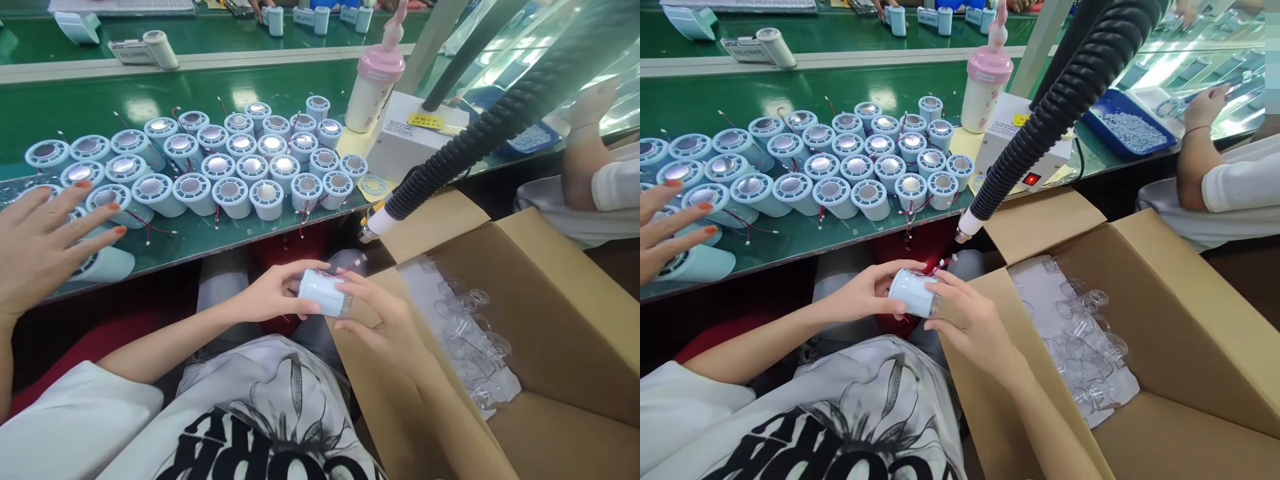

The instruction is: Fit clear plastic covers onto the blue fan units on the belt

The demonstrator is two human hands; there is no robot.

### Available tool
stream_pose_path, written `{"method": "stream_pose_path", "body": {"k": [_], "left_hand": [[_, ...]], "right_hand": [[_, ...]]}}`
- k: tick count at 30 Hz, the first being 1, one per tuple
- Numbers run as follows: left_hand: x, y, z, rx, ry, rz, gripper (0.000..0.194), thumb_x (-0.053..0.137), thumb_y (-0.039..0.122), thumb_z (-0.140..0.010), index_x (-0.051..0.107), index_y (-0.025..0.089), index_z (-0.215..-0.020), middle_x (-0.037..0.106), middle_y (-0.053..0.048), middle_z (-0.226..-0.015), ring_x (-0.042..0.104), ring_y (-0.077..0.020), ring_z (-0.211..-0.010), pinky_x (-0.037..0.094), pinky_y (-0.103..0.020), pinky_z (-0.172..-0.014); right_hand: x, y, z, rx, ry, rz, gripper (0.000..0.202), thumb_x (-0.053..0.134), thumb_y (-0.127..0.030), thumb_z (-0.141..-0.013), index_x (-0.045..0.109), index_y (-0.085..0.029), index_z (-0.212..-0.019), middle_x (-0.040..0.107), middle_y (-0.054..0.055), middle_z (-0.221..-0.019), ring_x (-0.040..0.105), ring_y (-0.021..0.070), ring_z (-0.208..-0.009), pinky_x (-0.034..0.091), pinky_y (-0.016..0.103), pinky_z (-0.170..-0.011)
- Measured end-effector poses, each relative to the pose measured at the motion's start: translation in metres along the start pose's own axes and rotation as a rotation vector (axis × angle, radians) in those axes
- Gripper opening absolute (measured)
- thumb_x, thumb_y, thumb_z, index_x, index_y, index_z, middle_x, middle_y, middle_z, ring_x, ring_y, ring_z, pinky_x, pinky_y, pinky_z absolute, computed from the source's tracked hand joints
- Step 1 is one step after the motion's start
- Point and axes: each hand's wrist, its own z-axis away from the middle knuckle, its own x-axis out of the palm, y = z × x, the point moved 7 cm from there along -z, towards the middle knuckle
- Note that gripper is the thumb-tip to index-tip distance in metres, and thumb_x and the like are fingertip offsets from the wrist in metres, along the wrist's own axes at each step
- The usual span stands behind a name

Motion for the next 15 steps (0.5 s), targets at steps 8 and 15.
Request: {"method": "stream_pose_path", "body": {"k": [8,15], "left_hand": [[0.003,0.017,0.008,0.154,-0.069,-0.246,0.074,0.078,0.025,-0.068,0.047,0.028,-0.135,0.056,-0.01,-0.13,0.059,-0.0254,-0.11,0.05,-0.037,-0.093],[0.003,0.021,0.008,0.234,-0.103,-0.264,0.076,0.078,0.019,-0.067,0.047,0.026,-0.135,0.054,-0.011,-0.133,0.054,-0.0269,-0.12,0.047,-0.038,-0.099]], "right_hand": [[0.004,0.01,0.002,0.106,-0.042,-0.283,0.044,0.078,-0.025,-0.07,0.06,-0.025,-0.11,0.066,0.006,-0.117,0.063,0.0239,-0.109,0.055,0.038,-0.091],[0.008,0.018,0.004,0.211,-0.067,-0.437,0.043,0.078,-0.027,-0.071,0.059,-0.028,-0.109,0.066,0.003,-0.11,0.064,0.0191,-0.1,0.056,0.032,-0.084]]}}
